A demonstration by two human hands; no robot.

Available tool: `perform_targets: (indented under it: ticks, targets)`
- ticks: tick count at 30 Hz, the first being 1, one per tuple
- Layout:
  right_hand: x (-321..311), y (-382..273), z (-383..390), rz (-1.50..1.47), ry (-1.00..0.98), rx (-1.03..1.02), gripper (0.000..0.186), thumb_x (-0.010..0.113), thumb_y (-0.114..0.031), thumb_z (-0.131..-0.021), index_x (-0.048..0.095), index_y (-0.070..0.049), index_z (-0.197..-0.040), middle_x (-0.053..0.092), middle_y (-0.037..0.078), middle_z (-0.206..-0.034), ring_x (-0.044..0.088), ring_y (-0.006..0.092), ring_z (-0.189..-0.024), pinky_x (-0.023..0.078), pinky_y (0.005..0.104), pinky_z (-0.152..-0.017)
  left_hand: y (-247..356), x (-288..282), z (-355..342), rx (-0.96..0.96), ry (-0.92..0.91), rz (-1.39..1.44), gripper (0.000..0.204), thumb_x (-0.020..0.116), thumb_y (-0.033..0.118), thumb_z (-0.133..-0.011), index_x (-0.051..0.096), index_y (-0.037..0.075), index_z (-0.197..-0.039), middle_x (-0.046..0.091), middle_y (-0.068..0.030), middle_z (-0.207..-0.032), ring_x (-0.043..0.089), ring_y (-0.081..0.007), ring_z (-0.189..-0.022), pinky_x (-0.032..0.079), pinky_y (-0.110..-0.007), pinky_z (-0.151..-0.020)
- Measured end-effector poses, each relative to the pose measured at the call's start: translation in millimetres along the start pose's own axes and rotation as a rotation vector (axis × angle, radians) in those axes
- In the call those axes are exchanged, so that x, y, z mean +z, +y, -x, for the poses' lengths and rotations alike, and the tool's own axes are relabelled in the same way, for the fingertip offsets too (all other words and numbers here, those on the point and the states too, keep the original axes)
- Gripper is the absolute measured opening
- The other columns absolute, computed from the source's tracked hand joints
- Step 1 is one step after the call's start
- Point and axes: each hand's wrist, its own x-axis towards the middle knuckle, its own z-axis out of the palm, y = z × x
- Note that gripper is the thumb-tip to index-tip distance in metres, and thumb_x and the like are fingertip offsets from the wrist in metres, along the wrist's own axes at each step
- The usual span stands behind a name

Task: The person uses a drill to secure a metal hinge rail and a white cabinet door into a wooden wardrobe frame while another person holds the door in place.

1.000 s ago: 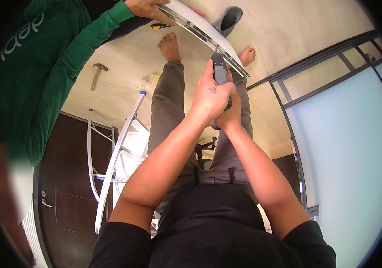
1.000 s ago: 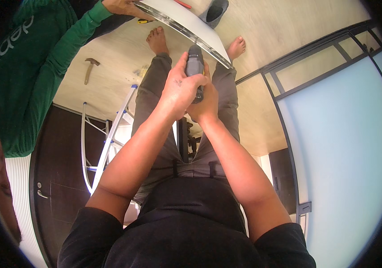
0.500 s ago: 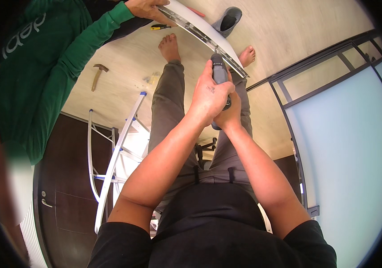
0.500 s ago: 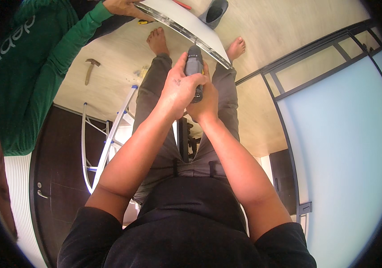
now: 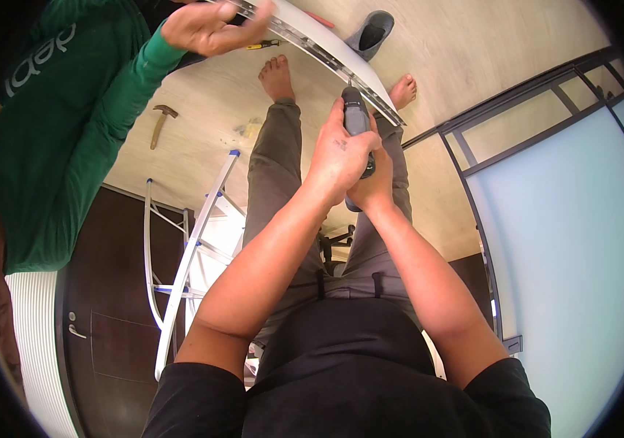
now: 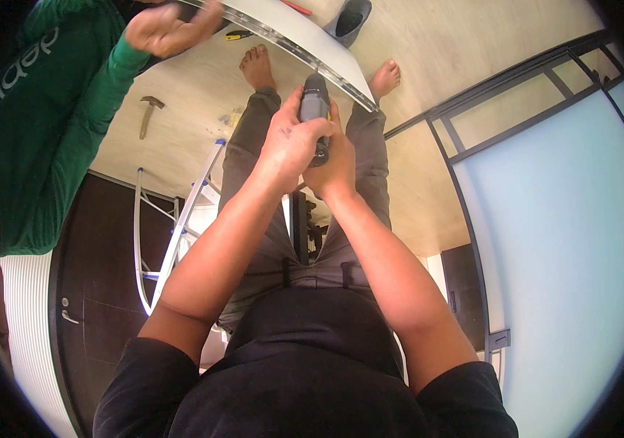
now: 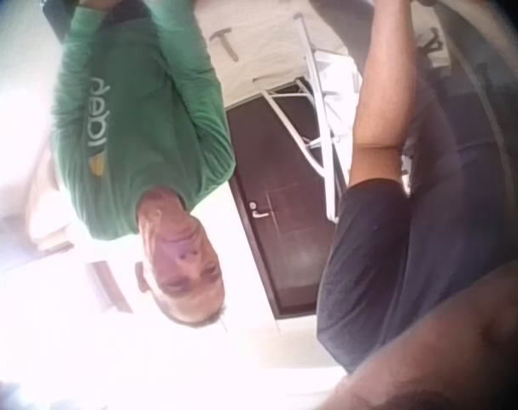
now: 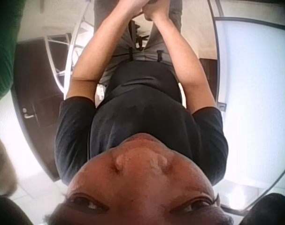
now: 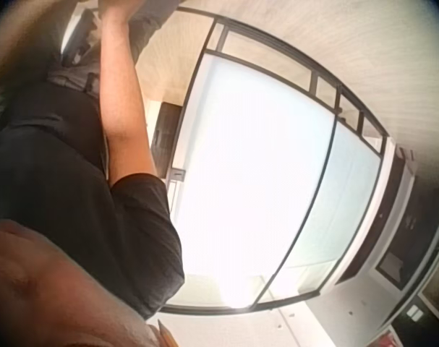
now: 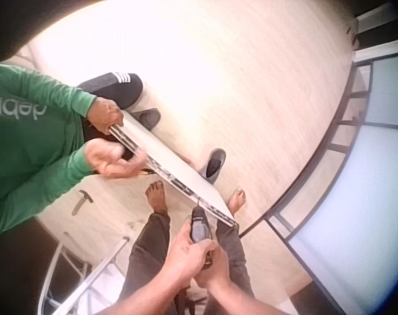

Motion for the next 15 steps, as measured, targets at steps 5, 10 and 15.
perform_targets:
  ticks: [5, 10, 15]
  targets:
    - [4.0, 13.0, 0.5, 0.006, 0.035, -0.096, 0.093, 0.082, -0.018, -0.084, 0.038, -0.001, -0.164, 0.075, 0.023, -0.123, 0.074, 0.0373, -0.117, 0.057, 0.0433, -0.097, -4.6, 1.6, 1.4, 0.034, 0.018, 0.019, 0.096, 0.074, 0.014, -0.080, 0.035, -0.012, -0.164, 0.067, -0.0136, -0.116, 0.066, -0.0206, -0.098, 0.055, -0.032, -0.086]
    - [2.1, 9.1, 2.2, 0.037, 0.047, -0.154, 0.101, 0.079, -0.012, -0.082, 0.029, -0.006, -0.170, 0.078, 0.021, -0.111, 0.077, 0.0425, -0.107, 0.059, 0.0455, -0.089, -4.2, 1.2, 4.8, 0.026, -0.058, 0.140, 0.097, 0.074, 0.012, -0.082, 0.032, -0.010, -0.167, 0.066, -0.0104, -0.113, 0.065, -0.0184, -0.095, 0.054, -0.030, -0.084]
    - [4.0, 5.6, 0.9, 0.052, 0.035, -0.094, 0.100, 0.078, -0.013, -0.083, 0.029, -0.012, -0.170, 0.078, 0.021, -0.110, 0.076, 0.0438, -0.107, 0.060, 0.0474, -0.088, 14.9, 1.6, 13.4, -0.024, -0.034, 0.067, 0.100, 0.073, 0.010, -0.083, 0.028, -0.006, -0.171, 0.066, -0.0148, -0.124, 0.066, -0.0219, -0.105, 0.055, -0.033, -0.092]
